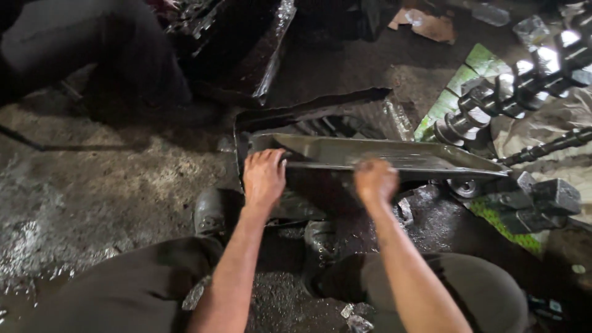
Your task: The person is cleaning a metal oil pan or engine cover using a cloth and their hands in a workshop setting.
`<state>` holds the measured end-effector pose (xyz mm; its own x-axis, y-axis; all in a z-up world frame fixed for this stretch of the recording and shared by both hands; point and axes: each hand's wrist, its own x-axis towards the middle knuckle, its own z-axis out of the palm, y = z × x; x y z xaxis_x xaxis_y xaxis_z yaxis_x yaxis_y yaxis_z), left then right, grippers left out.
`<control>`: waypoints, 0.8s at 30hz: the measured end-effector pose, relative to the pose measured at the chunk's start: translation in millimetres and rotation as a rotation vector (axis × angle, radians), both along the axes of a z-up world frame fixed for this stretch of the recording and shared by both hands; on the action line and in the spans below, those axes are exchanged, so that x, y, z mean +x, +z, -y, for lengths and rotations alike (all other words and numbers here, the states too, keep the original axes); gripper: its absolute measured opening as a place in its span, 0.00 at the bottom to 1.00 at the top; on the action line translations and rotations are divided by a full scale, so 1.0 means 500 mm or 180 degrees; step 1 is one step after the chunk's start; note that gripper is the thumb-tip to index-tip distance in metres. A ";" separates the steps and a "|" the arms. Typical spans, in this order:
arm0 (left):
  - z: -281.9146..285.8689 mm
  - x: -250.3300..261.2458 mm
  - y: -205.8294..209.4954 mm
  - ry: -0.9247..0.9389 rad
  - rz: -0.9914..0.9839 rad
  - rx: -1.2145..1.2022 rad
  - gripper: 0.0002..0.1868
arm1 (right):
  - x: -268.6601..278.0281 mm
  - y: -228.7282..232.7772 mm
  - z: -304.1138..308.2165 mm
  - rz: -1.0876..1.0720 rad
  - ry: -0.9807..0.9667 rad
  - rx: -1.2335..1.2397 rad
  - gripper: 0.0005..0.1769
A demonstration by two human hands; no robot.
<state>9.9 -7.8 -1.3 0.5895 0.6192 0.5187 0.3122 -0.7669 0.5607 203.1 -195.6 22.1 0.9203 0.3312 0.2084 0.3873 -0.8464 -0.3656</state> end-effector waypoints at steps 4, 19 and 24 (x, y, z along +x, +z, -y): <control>0.030 -0.005 0.024 -0.0129 -0.0118 0.0016 0.12 | 0.043 -0.020 0.074 0.0227 -0.0436 -0.0003 0.14; 0.008 -0.028 0.000 -0.0010 -0.0333 0.0178 0.12 | 0.069 -0.057 0.138 0.0176 -0.1110 0.1160 0.19; 0.088 0.018 0.047 -0.0373 -0.0653 0.0403 0.16 | -0.044 -0.102 0.043 0.0709 0.0327 0.1200 0.17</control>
